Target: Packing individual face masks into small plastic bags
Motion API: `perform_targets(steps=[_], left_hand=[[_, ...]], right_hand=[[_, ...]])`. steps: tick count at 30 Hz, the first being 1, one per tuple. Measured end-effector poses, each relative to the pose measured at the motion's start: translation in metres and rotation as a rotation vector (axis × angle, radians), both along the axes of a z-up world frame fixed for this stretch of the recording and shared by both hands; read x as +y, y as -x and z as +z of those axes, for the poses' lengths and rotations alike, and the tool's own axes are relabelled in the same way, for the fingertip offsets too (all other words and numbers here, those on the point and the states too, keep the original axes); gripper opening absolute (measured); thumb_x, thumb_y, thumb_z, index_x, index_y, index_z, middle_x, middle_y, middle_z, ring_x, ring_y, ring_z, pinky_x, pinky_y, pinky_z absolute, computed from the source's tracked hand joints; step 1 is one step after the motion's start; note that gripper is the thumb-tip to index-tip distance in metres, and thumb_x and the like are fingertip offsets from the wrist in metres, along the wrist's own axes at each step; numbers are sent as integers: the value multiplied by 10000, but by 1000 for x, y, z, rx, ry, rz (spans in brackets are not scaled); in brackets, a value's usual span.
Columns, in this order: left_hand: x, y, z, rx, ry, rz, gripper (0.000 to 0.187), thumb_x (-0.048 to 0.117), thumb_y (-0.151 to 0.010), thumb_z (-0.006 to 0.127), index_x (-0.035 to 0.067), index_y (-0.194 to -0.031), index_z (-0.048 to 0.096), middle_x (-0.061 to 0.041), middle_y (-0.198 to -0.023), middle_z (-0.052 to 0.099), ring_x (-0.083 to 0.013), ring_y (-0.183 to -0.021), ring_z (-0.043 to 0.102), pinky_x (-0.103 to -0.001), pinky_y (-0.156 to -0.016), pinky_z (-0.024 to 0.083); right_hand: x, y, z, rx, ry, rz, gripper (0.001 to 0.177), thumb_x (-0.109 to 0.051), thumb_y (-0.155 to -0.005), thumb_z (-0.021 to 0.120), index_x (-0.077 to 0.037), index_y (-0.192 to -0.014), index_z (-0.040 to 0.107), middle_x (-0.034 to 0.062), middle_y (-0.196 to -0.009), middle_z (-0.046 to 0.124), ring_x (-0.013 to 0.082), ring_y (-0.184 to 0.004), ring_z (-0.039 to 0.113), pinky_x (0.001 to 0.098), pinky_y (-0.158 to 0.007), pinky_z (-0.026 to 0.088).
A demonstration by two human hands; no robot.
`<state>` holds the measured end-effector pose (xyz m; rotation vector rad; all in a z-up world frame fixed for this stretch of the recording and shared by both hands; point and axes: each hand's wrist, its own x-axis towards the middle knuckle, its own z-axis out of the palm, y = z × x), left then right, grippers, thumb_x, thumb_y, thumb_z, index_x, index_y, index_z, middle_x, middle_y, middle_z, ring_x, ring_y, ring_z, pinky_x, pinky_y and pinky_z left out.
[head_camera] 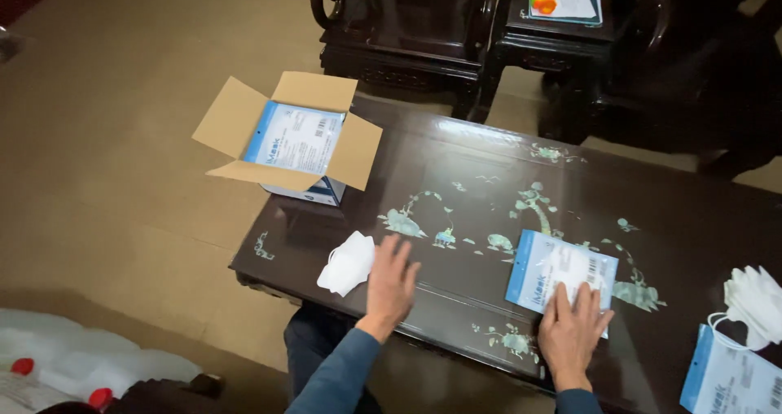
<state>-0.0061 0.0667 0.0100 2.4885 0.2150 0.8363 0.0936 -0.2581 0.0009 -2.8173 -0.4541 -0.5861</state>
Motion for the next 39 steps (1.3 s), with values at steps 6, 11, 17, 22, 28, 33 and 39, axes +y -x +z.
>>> perform_targets(steps=[6,11,17,22,28,33,39], left_hand=[[66,34,-55,238,-97,299,738,425,-994,606,-44,-1520,385,-264,-1594,390,-469,-1483,338,-579,-1217,274],[74,46,-53,242,-107,256,570,339,-1039,543,-49,-1449,466,-274,-1562,428,-477,-1461,372,-618,-1186,298],[81,46,-60,287,-30,250,464,241,-1074,423,6,-1473,462,-260,-1580,405,-461,-1475,344,-604,-1211,251],[65,54,13,-217,90,371,253,67,-995,611,81,-1223,719,-149,-1208,603,-326,-1072,589,-444,-917,469],[1,11,47,-270,1847,185,40,47,-956,691,34,-982,664,-120,-1026,756,-188,-935,693,-336,-851,563],[-52,-24,-9,26,2070,3,88,70,-975,683,57,-960,596,-129,-1018,726,-254,-939,694,-401,-844,551],[-66,-23,11,152,2104,-236,175,265,-1009,632,127,-1096,569,-89,-1090,703,-230,-1054,668,-409,-987,506]], right_hand=[[-7,0,-14,2,-41,-52,348,-137,-1002,542,-68,-1326,650,274,-1481,496,523,-1440,408,811,-1111,277],[-4,1,-8,-41,7,-52,269,-103,-1015,553,-62,-1266,640,242,-1393,517,468,-1337,461,760,-1066,356],[-4,1,-12,18,-52,-51,330,-116,-1003,542,-42,-1305,655,267,-1470,490,476,-1435,411,779,-1138,290],[-9,0,-21,-9,-277,-59,492,-246,-1036,570,60,-1421,568,331,-1605,382,473,-1527,310,745,-1220,144],[48,45,-9,174,-829,-16,299,-183,-965,708,-25,-1216,742,124,-1225,747,191,-1161,680,341,-1076,498],[107,57,55,1087,-1445,9,391,-179,-993,573,83,-1268,665,254,-1097,781,359,-971,771,449,-854,648],[94,31,4,1055,-1449,-48,247,-117,-988,659,49,-1163,714,239,-1002,791,305,-883,775,407,-810,641]])
